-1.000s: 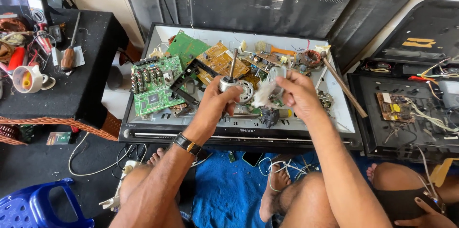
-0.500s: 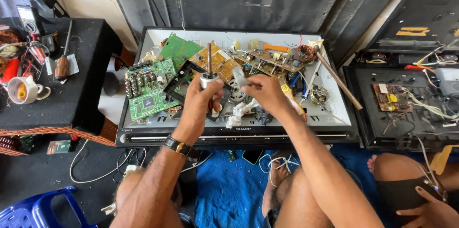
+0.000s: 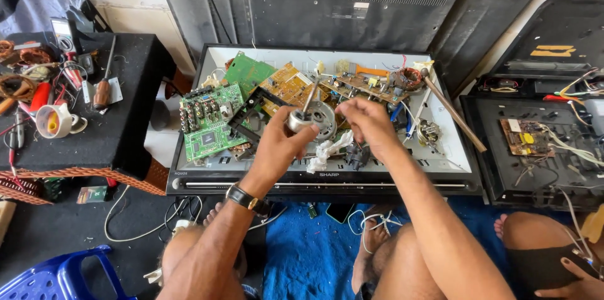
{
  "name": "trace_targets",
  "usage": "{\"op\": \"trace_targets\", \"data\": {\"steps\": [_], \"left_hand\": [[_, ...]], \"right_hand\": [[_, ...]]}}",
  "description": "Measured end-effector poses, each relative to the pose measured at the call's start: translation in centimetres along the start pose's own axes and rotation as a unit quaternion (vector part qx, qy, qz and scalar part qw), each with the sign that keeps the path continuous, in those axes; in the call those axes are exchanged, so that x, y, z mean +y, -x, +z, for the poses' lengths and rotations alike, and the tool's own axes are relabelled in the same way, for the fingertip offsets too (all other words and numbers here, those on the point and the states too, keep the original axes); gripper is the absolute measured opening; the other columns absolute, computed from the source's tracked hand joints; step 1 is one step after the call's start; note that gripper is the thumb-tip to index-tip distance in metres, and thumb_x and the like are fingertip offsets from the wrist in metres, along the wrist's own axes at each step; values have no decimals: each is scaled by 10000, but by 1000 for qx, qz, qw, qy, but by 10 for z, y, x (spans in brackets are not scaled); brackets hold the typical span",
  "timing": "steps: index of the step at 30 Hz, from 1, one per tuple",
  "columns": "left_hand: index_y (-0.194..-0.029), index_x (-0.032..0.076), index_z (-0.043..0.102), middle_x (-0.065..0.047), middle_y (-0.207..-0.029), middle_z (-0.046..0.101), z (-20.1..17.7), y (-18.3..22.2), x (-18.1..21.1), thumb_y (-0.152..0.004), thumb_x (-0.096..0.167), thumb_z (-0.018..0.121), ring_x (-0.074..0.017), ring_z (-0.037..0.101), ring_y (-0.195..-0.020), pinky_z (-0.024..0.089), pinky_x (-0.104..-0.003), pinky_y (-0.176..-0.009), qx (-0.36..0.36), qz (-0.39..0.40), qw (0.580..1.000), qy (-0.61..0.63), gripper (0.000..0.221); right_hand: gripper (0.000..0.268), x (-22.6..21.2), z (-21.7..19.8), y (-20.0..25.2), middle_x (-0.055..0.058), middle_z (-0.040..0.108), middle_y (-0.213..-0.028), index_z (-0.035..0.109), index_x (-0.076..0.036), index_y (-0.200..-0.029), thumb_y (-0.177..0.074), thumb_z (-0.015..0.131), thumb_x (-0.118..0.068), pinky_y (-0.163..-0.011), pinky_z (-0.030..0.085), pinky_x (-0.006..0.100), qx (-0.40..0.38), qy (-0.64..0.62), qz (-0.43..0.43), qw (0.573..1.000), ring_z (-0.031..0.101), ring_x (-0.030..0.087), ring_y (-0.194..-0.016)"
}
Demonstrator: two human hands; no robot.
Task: Disassembling an electronic device to remove the motor and circuit boards using a screwdriver.
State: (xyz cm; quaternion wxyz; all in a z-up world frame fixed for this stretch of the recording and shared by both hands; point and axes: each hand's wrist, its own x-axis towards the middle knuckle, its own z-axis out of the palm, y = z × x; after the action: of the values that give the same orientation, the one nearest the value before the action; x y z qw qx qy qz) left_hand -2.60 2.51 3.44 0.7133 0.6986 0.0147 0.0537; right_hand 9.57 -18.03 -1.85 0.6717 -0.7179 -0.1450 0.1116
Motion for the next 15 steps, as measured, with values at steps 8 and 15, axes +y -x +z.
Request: {"op": "trace_targets", "data": {"steps": [8, 15], "left_hand": [[-1291, 32, 569, -253, -893, 710, 23, 6, 2, -857, 309, 806, -353, 722, -814, 533, -462, -719, -11, -18, 982, -186, 566], [-1322, 3, 549, -133, -724, 722, 30, -5, -20, -874, 362, 787, -214, 686, -543, 528, -359, -568, -58, -31, 983, -169, 621]], "right_hand": [[261, -28, 13, 22, 92, 632, -684, 704, 45, -1023, -947, 758, -199, -312, 353, 164, 19, -91, -55, 994, 402, 2, -329], [215, -23, 9, 20, 122, 682, -678, 707, -19, -890, -998, 705, -205, -309, 345, 162, 64, -63, -75, 993, 428, 11, -318]]}}
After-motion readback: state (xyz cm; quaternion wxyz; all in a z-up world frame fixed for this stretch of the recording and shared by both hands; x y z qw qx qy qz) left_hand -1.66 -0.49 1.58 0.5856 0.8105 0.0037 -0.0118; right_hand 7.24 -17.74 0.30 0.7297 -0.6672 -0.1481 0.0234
